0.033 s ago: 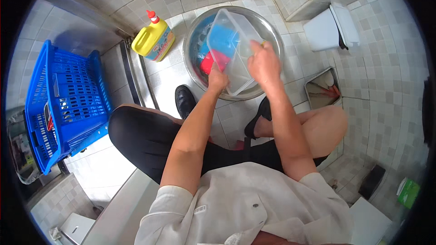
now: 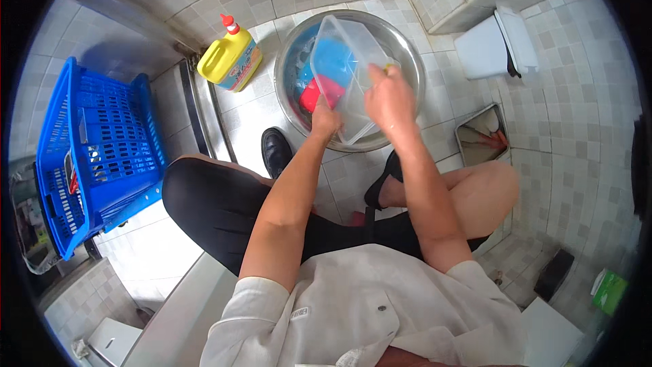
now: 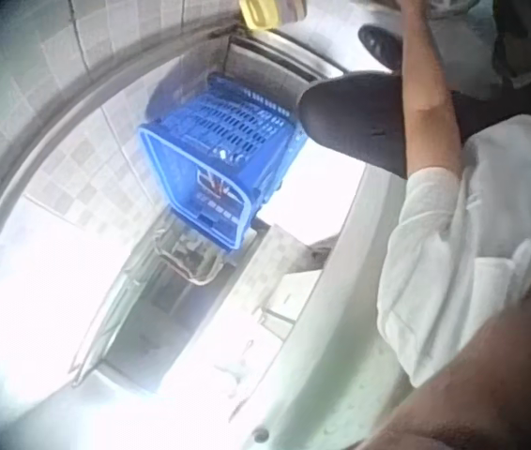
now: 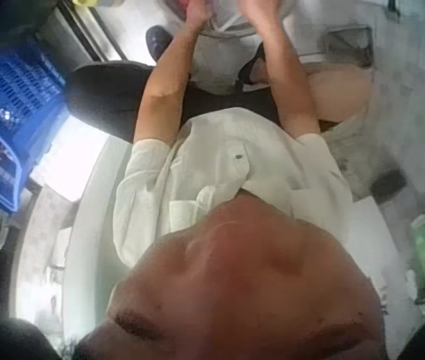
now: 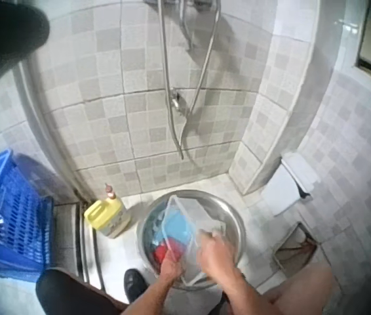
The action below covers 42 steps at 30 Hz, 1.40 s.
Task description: Washing plastic food containers in a metal basin on the floor
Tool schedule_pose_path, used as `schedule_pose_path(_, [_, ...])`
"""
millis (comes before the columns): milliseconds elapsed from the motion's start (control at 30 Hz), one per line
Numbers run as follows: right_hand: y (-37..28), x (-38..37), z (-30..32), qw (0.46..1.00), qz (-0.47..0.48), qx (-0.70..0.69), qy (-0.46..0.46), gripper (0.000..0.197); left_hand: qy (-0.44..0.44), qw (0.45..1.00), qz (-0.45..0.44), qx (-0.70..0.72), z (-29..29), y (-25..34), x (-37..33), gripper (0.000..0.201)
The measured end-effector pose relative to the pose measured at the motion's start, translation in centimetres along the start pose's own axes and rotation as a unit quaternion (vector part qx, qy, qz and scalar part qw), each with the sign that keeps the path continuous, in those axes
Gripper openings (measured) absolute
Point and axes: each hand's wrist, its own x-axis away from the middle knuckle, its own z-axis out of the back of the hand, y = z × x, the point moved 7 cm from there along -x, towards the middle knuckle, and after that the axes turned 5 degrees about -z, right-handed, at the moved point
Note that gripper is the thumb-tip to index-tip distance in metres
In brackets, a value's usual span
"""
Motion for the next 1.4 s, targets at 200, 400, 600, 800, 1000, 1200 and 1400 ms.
schedule_pose_path(200, [-4.1,0.7,-3.8,0.994,0.075,0.050,-0.065,0.041,-0.054,0.997,-0.050,-0.025,-7.4,-9.1,-4.5,0.068])
schedule_pose_path(400, [-7.5,-0.9,-6.5,0.986,0.126,0.048,-0.100,0.037,0.061,0.984,-0.151,-0.078,-6.0,-11.8,-6.1,0.081])
schedule_pose_path(600, [-0.2,-3.5,-6.7,0.991,0.087,0.059,-0.086,0.033,-0.025,0.978,0.206,0.034,-1.1,0.8,0.1,0.067])
schedule_pose_path(800, [12.4,-6.1,-5.3,0.992,-0.013,-0.101,-0.069,0.035,0.081,0.985,0.122,-0.092,3.6,5.6,0.1,0.032])
schedule_pose_path(1000, [16.1,-2.9,-5.7,0.900,-0.207,-0.355,-0.144,0.033,0.132,0.988,-0.063,-0.043,7.2,14.0,1.5,0.026])
schedule_pose_path(1200, [16.1,2.0,-10.4,0.835,-0.286,-0.399,-0.249,0.031,0.113,0.961,-0.209,-0.140,8.5,21.1,3.8,0.029])
schedule_pose_path(1400, [14.9,1.9,-12.7,0.858,-0.238,-0.422,-0.173,0.032,0.123,0.928,-0.324,-0.141,8.9,19.5,5.0,0.032])
